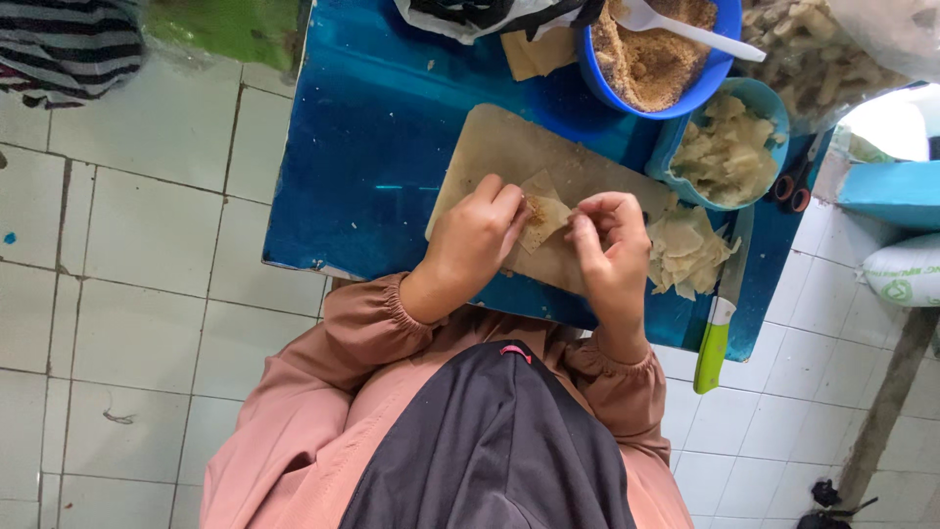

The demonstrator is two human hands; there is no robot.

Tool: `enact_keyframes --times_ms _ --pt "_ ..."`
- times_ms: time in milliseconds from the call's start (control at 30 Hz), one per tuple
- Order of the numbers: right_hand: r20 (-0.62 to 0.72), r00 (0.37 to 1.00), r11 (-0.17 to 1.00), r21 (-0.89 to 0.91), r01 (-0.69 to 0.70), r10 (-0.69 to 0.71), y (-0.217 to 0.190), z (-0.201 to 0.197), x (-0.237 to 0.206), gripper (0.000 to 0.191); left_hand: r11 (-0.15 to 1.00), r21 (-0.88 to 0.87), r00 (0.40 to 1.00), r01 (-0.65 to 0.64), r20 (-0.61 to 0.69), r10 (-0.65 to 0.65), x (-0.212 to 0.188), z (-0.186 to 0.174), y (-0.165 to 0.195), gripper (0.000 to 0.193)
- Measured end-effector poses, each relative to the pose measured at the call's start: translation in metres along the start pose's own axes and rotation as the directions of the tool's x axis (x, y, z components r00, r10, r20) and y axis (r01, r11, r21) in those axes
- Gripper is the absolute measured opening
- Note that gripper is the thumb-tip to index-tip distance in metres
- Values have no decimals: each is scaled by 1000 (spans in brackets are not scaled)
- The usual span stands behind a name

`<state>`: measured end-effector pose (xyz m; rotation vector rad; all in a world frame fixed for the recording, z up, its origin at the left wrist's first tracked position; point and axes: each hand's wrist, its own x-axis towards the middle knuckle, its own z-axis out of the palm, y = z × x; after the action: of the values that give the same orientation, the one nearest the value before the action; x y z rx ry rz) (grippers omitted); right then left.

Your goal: The person folds thin square pastry wrappers on a cutting board, pressing them into triangular shapes by hand. They spoon brown filling from a blue bowl onto a wrapper and continue folding and stacking the finished pieces on the board.

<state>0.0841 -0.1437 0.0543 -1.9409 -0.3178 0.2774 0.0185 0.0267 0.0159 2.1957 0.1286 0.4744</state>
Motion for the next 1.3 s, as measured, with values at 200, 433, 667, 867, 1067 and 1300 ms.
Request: enact_keyframes --times_ms 200,433,667,867,1067,1300 --pt "-45 996 994 71 81 -78 13 12 6 28 1000 15 1000 -11 14 11 -1 1 -2 15" --pt "157 880 745 -478 464 -448 -9 7 4 16 994 53 994 -100 41 98 -6 -14 2 11" --pt "399 712 384 -637 669 -578 -14 -9 -3 25 888 265 917 -377 241 318 -6 -50 6 29" --pt "61 899 782 -470 409 -433 7 11 1 10 842 317 896 -437 231 379 2 -46 4 22" --pt "51 951 895 -327 304 -304 7 11 5 10 944 197 963 -263 107 246 11 -24 -5 9" --pt "242 789 648 -462 606 -565 -2 0 6 15 912 214 931 -351 185 315 12 -31 -4 15"
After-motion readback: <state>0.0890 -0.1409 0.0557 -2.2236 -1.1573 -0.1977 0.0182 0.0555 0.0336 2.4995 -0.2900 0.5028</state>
